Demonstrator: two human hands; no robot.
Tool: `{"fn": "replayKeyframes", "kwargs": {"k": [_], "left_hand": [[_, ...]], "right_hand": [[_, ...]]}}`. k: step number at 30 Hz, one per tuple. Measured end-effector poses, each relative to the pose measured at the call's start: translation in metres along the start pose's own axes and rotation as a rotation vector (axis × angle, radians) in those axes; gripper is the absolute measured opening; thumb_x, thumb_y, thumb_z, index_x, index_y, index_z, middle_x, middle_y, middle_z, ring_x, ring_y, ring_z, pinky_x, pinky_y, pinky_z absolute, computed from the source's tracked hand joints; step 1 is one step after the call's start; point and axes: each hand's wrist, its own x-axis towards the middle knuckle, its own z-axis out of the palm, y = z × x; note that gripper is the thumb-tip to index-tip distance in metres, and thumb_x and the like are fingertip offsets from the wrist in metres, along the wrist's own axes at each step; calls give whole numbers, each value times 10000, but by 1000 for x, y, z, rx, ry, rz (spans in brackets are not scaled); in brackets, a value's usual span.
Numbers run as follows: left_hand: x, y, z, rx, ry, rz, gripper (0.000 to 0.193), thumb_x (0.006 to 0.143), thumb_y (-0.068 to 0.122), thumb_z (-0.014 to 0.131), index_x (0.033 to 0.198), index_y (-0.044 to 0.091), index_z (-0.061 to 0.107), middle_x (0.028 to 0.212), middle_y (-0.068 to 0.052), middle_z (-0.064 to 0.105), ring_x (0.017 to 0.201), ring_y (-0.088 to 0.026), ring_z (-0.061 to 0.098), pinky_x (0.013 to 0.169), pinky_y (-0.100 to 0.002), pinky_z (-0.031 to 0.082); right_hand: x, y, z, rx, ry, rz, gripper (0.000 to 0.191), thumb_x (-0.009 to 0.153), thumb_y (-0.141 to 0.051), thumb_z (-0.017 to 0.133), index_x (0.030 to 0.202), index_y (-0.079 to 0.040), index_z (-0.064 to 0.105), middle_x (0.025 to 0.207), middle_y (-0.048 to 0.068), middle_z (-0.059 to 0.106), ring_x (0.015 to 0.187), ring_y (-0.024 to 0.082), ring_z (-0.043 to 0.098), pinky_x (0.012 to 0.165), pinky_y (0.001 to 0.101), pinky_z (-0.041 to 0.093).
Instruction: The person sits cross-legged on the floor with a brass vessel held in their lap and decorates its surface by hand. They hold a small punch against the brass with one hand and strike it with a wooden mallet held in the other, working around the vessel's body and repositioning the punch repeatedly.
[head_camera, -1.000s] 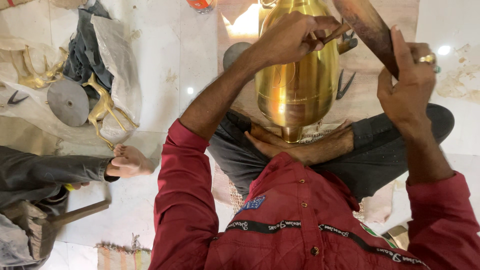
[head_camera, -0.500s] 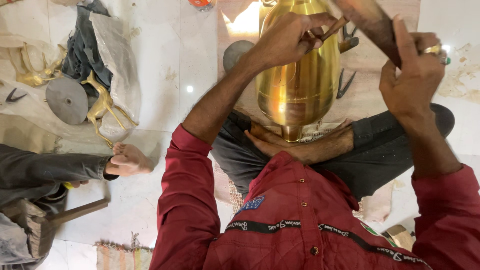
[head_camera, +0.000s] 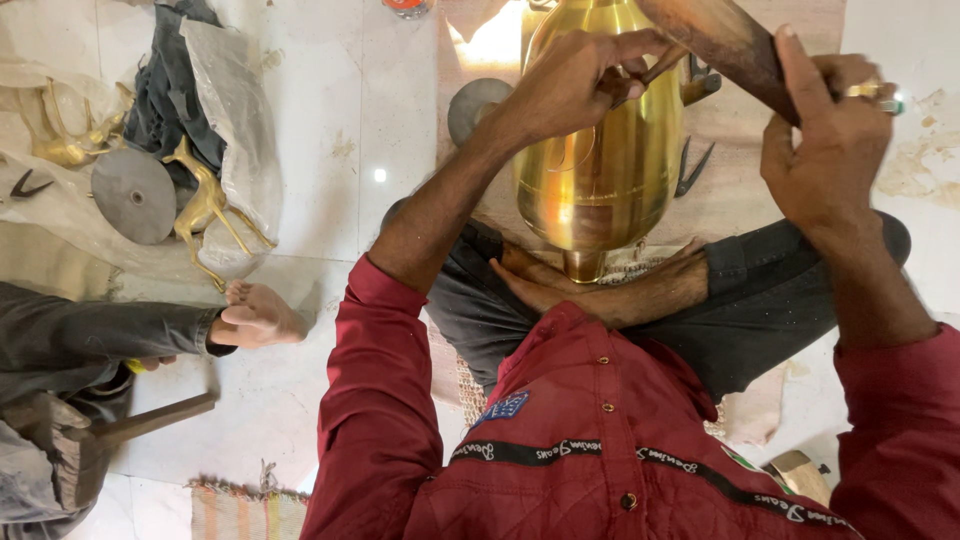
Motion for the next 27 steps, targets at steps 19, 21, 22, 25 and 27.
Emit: {"fn": "replayKeyframes", "kwargs": {"k": [19,21,22,25,27], "left_hand": [[-16,-8,8,-124,121,96,515,1004,9,711,1474,141,548,1160,-112,793,1008,-200,823,890,-360,695],[-18,-10,8,-114,156,135,547,996,-2,708,1485,180,546,1149,-87,798,998,-190,828,881,-355,703],[-19,-9,8,-114,150,123,554,995,8,711,1490,185,535,1151,-81,795,973,-185,827,859,-351,703],[-18,-9,10,-96,142,115,564,998,34,719,1498,200,515,1146,-62,792,923,-173,822,811,-343,702],[-18,-9,12,-56,158,133,555,1005,50,723,1497,209,519,1131,-47,797,921,-169,819,804,-343,697]], "right_hand": [[10,-1,-2,631,90,93,690,1058,77,605,1675,-26,315,1155,108,501,951,199,543,797,340,461],[12,-4,-5,654,131,65,694,1055,99,597,1664,-38,294,1172,109,500,965,206,537,812,353,466],[11,-4,-11,524,126,41,687,1068,119,639,1650,-43,310,1171,135,489,956,239,521,799,379,441],[13,-9,-20,462,97,45,693,1064,125,660,1656,-9,325,1162,162,473,923,221,503,753,369,417],[14,-11,-25,403,90,36,709,1055,113,681,1661,-1,332,1144,157,471,932,214,503,765,367,419]]}}
